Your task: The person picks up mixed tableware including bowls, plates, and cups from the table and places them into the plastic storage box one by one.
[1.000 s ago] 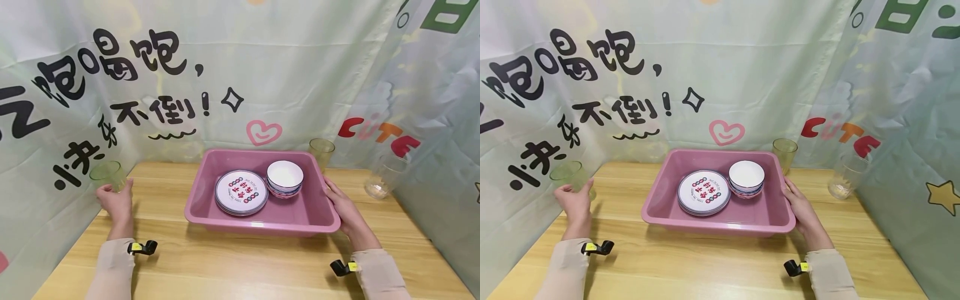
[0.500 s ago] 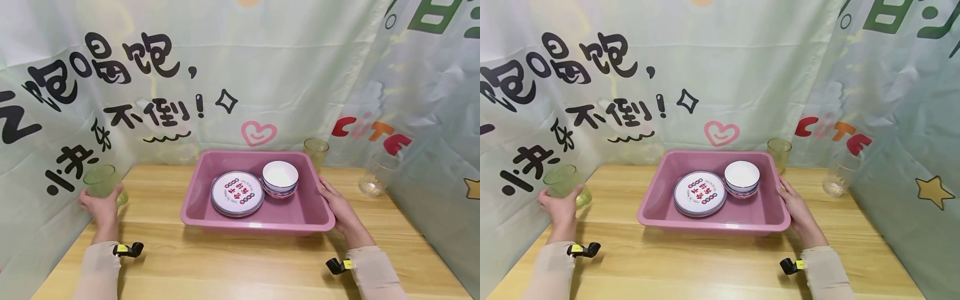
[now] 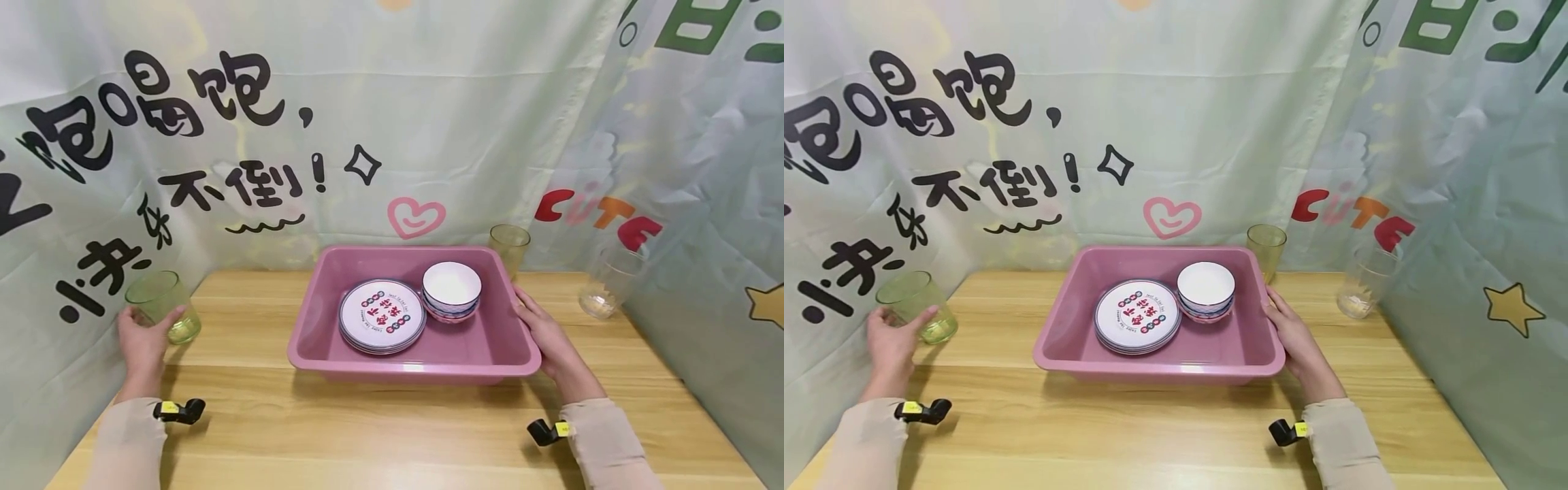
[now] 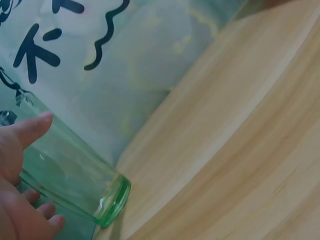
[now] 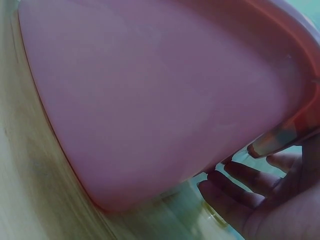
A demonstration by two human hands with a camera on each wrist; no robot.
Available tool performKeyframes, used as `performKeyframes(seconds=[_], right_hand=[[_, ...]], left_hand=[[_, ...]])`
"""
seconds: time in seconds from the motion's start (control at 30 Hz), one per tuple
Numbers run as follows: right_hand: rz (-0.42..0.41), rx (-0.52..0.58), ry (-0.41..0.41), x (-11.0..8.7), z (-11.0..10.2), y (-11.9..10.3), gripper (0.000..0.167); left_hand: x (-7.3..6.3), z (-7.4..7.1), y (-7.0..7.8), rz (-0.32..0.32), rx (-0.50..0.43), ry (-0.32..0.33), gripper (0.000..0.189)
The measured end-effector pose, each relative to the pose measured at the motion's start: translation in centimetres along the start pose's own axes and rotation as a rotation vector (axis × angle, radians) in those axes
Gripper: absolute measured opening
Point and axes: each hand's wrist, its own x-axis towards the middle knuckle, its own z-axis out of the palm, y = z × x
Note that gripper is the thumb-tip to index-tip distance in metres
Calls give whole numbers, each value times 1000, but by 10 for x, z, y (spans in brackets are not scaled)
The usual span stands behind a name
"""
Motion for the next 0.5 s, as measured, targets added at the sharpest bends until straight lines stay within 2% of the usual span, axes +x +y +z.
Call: performKeyframes(seconds=[0.23,0.5], right_hand=[[-1,-7,4,-1,0,1,67],[-3,-4,11,-1,0,2,67]], left_hand=[[7,-3,-3,31,62,-49,97],[14,-3,2,55,-27,-43,102]])
